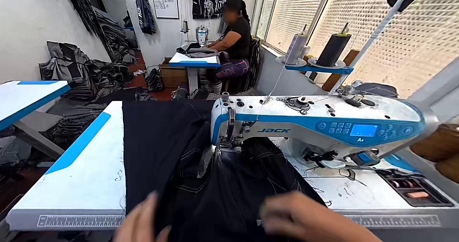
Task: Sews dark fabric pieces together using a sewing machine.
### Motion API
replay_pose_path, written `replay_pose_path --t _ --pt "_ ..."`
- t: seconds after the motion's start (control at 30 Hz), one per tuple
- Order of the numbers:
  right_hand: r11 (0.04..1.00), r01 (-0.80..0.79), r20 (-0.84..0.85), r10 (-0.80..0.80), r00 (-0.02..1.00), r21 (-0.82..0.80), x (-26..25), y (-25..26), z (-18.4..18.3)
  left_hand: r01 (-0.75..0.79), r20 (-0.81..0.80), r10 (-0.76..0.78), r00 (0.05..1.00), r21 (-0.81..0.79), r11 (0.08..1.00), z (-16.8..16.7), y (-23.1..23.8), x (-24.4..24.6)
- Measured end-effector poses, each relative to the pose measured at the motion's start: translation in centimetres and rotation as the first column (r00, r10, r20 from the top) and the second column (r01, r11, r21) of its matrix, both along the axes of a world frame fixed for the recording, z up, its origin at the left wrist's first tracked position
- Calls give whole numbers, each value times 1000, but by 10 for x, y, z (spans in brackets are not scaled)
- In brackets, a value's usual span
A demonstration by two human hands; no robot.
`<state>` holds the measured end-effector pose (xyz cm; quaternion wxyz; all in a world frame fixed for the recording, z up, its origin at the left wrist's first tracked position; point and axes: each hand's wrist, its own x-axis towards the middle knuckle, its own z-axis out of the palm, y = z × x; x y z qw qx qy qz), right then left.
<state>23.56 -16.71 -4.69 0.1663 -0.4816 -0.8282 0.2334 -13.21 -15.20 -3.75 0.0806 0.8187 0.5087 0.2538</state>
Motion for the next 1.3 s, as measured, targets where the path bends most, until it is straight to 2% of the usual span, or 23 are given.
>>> replay_pose_path --t 0.07,0.13,0.17,0.2,0.27,0.33,0.47,0.5,0.57,0.6,0.63,0.67,0.73,0.8,0.87,0.97,1.07,1.1,1.13,1.2,1.23,1.3 --pt "962 232 -302 -181 936 145 -31 54 -10 157 243 -150 958 -8 988 0 25 73" --pt "900 418 -441 -326 836 126 -52 95 -37 254 304 -202 931 -144 956 -32 60 125" --pt "889 444 -371 -377 849 113 -56 104 -55 250 244 -192 951 -234 940 -52 78 134" --pt "891 441 -195 -416 888 110 -54 106 -73 213 147 -177 973 -284 935 -72 94 130" --pt "867 445 106 -476 873 224 -48 96 -103 130 -26 -136 990 -160 979 -105 118 106" --pt "852 472 214 -517 829 228 -51 88 -108 132 -131 -145 981 -104 986 -111 137 83" --pt "856 515 299 -504 810 48 -61 87 -89 181 -356 -247 901 -207 961 -89 136 79" --pt "860 507 271 -500 823 48 -62 86 -85 217 -357 -263 896 -164 962 -84 129 85" --pt "842 465 44 -494 869 275 -70 83 -90 320 -285 -310 907 -9 947 -88 119 100" --pt "816 434 -63 -446 893 381 -75 82 -94 348 -257 -337 906 -6 938 -91 116 108" --pt "794 417 -122 -408 905 443 -78 80 -101 348 -226 -357 907 -78 934 -95 113 113" --pt "784 421 -148 -400 905 456 -78 74 -109 332 -215 -354 910 -134 934 -101 108 116" --pt "767 449 -133 -440 888 459 -63 63 -121 280 -220 -289 932 -71 957 -112 97 123" --pt "730 417 -62 -459 886 542 -46 52 -129 234 -235 -215 948 53 971 -122 83 132" --pt "742 379 63 -491 869 553 -41 36 -130 233 -245 -224 943 6 972 -120 78 134" --pt "840 375 247 -489 837 391 -45 12 -113 295 -149 -308 940 -100 950 -113 89 125" --pt "877 397 344 -473 811 271 -52 1 -90 288 -206 -281 937 3 958 -121 89 121" --pt "869 391 325 -480 815 304 -53 6 -81 281 -222 -264 939 48 958 -123 88 122" --pt "831 381 263 -505 822 405 -54 17 -75 279 -225 -255 940 80 957 -124 89 123" --pt "770 422 65 -510 858 479 -64 50 -62 276 -221 -255 941 70 959 -113 92 127" --pt "787 456 -44 -483 874 415 -70 68 -61 269 -213 -257 943 26 963 -103 95 131" --pt "859 481 -217 -443 870 176 -80 96 -75 220 -210 -223 952 -41 975 -95 104 138"
